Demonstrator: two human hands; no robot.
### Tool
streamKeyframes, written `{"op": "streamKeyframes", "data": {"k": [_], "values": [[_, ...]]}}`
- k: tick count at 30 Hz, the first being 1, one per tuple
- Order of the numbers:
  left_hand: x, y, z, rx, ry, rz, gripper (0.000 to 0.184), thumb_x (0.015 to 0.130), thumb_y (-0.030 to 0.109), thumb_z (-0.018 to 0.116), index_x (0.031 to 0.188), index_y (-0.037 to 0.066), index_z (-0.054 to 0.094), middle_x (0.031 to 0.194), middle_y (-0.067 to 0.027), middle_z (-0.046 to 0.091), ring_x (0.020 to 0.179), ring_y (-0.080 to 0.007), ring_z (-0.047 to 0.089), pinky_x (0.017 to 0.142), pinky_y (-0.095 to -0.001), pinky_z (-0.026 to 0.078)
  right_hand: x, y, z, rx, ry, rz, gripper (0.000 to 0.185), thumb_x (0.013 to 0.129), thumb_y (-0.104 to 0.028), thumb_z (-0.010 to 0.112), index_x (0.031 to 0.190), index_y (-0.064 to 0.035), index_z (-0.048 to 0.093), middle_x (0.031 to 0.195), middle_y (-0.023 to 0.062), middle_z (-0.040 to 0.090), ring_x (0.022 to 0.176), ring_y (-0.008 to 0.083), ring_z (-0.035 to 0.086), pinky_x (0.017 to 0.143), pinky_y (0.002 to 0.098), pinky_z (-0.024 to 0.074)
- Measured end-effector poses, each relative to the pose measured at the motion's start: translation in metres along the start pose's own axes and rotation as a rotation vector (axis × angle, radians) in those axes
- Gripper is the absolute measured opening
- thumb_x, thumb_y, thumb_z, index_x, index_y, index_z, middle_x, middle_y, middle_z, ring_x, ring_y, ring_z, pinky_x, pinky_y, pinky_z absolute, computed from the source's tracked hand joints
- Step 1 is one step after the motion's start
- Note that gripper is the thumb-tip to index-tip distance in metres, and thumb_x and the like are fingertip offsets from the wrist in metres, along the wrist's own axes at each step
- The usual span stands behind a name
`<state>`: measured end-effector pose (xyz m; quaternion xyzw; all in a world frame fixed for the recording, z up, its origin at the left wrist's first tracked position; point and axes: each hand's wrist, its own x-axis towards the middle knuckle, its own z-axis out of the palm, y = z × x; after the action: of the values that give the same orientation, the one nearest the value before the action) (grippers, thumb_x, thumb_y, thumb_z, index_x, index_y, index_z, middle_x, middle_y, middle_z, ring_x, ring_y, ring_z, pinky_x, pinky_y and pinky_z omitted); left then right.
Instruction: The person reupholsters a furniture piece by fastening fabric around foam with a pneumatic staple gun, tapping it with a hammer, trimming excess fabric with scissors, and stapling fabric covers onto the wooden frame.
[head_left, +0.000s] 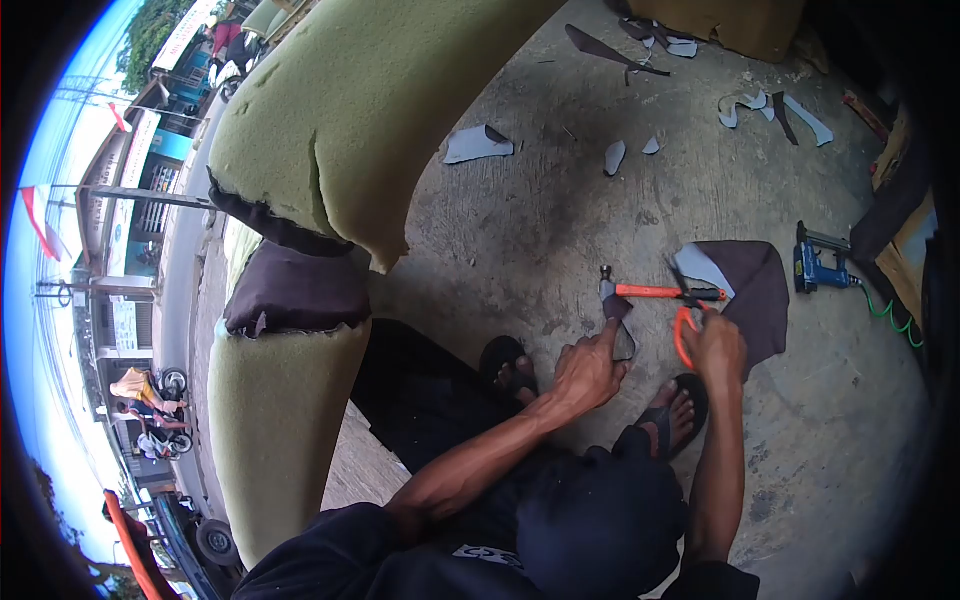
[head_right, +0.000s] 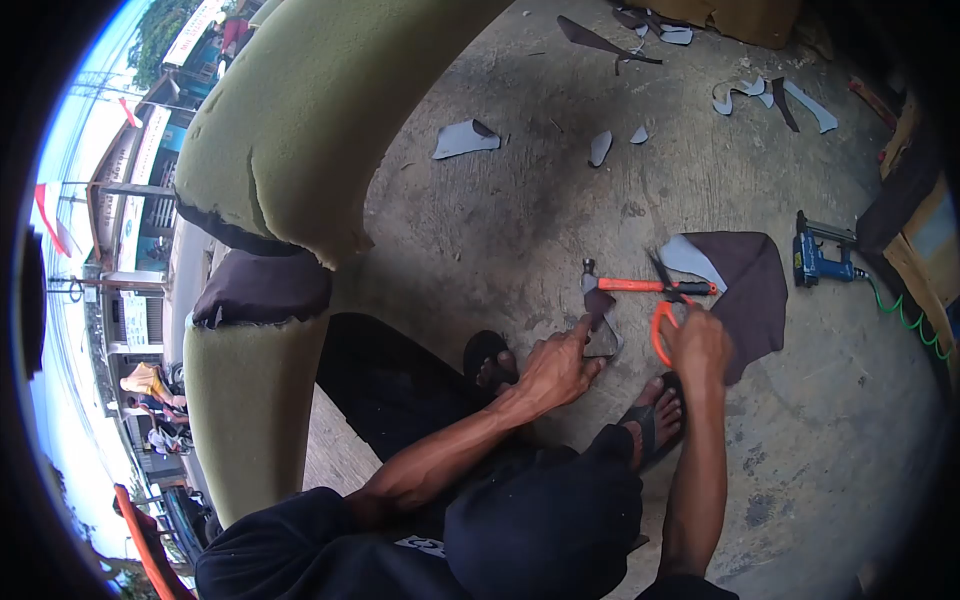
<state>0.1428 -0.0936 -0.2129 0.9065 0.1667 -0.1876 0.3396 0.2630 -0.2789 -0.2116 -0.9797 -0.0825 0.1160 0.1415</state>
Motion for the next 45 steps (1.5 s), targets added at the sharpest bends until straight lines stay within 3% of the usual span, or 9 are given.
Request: {"op": "streamKeyframes", "data": {"k": [8, 10, 18, 20, 23, 29, 37, 41, 45], "values": [[-0.053, 0.013, -0.114, 0.020, 0.034, 0.352, 0.035, 0.094, 0.018, 0.063, 0.124, 0.000, 0.061, 0.116, -0.0192, 0.067, 0.108, -0.0377, 0.063, 0.095, -0.0441, 0.048, -0.045, 0.254, -0.026, -0.065, 0.281, 0.519, 0.058, 0.086, -0.042, 0.070, 0.120, 0.0049, 0.063, 0.108, 0.0300, 0.066, 0.103, 0.0443, 0.065, 0.086, 0.0513, 0.0496], [-0.076, 0.012, -0.137, 0.120, 0.101, 0.368, 0.034, 0.092, 0.017, 0.065, 0.123, 0.002, 0.063, 0.114, -0.0163, 0.067, 0.107, -0.0334, 0.063, 0.094, -0.0423, 0.049, -0.045, 0.275, -0.028, -0.304, 0.006, 0.671, 0.055, 0.089, -0.039, 0.068, 0.123, 0.0042, 0.062, 0.110, 0.0292, 0.066, 0.103, 0.0432, 0.064, 0.087, 0.0499, 0.0493], [-0.188, 0.036, -0.200, 0.164, 0.773, 0.465, 0.022, 0.081, -0.005, 0.059, 0.101, -0.005, 0.068, 0.089, -0.0180, 0.068, 0.084, -0.0302, 0.066, 0.080, -0.0384, 0.052, 0.008, 0.039, 0.031, 0.363, 0.125, -0.169, 0.054, 0.087, -0.029, 0.072, 0.130, 0.0010, 0.057, 0.122, 0.0241, 0.058, 0.115, 0.0427, 0.055, 0.099, 0.0434, 0.0446], [-0.203, 0.036, -0.204, 0.221, 0.945, 0.441, 0.019, 0.086, -0.003, 0.056, 0.101, -0.005, 0.067, 0.088, -0.0184, 0.068, 0.082, -0.0298, 0.064, 0.078, -0.0388, 0.051, 0.008, -0.017, 0.062, 0.117, 0.081, -0.356, 0.078, 0.079, -0.039, 0.078, 0.144, -0.0094, 0.047, 0.140, 0.0197, 0.048, 0.133, 0.0384, 0.041, 0.110, 0.0601, 0.0306], [-0.210, 0.037, -0.204, 0.224, 1.000, 0.440, 0.020, 0.086, -0.003, 0.054, 0.101, -0.005, 0.067, 0.087, -0.0180, 0.067, 0.082, -0.0299, 0.064, 0.078, -0.0392, 0.051, 0.015, -0.049, 0.116, -0.001, 0.138, -0.442, 0.083, 0.078, -0.046, 0.076, 0.144, -0.0080, 0.045, 0.141, 0.0187, 0.046, 0.134, 0.0386, 0.040, 0.113, 0.0635, 0.0214], [-0.196, 0.016, -0.203, 0.322, 0.894, 0.517, 0.031, 0.072, -0.013, 0.057, 0.100, -0.004, 0.069, 0.081, -0.0171, 0.066, 0.076, -0.0309, 0.065, 0.071, -0.0398, 0.054, 0.016, -0.022, 0.100, 0.024, -0.095, -0.409, 0.067, 0.071, -0.040, 0.079, 0.127, -0.0067, 0.060, 0.114, 0.0149, 0.056, 0.114, 0.0328, 0.049, 0.099, 0.0496, 0.0382], [-0.218, 0.006, -0.226, 0.978, 1.071, 0.167, 0.047, 0.088, 0.014, 0.065, 0.133, 0.004, 0.054, 0.135, -0.0222, 0.051, 0.129, -0.0432, 0.044, 0.106, -0.0571, 0.037, -0.043, 0.087, -0.008, -0.114, -0.059, 0.184, 0.054, 0.079, -0.037, 0.076, 0.116, 0.0005, 0.064, 0.111, 0.0221, 0.061, 0.107, 0.0417, 0.055, 0.089, 0.0518, 0.0452], [-0.199, 0.017, -0.232, 1.304, 0.817, -0.187, 0.071, 0.083, 0.037, 0.076, 0.145, 0.020, 0.045, 0.157, -0.0181, 0.029, 0.146, -0.0460, 0.022, 0.115, -0.0642, 0.020, -0.031, 0.098, -0.013, -0.042, 0.104, 0.164, 0.057, 0.082, -0.035, 0.074, 0.123, 0.0033, 0.062, 0.114, 0.0260, 0.063, 0.103, 0.0415, 0.060, 0.090, 0.0478, 0.0478], [-0.189, 0.012, -0.244, 1.330, 0.885, -0.050, 0.078, 0.074, 0.030, 0.084, 0.143, 0.025, 0.048, 0.157, -0.0162, 0.031, 0.144, -0.0487, 0.022, 0.114, -0.0673, 0.021, 0.005, 0.025, -0.021, 0.561, -0.193, -0.063, 0.068, 0.088, -0.040, 0.071, 0.136, 0.0046, 0.052, 0.120, 0.0275, 0.063, 0.107, 0.0372, 0.065, 0.091, 0.0436, 0.0508]]}}
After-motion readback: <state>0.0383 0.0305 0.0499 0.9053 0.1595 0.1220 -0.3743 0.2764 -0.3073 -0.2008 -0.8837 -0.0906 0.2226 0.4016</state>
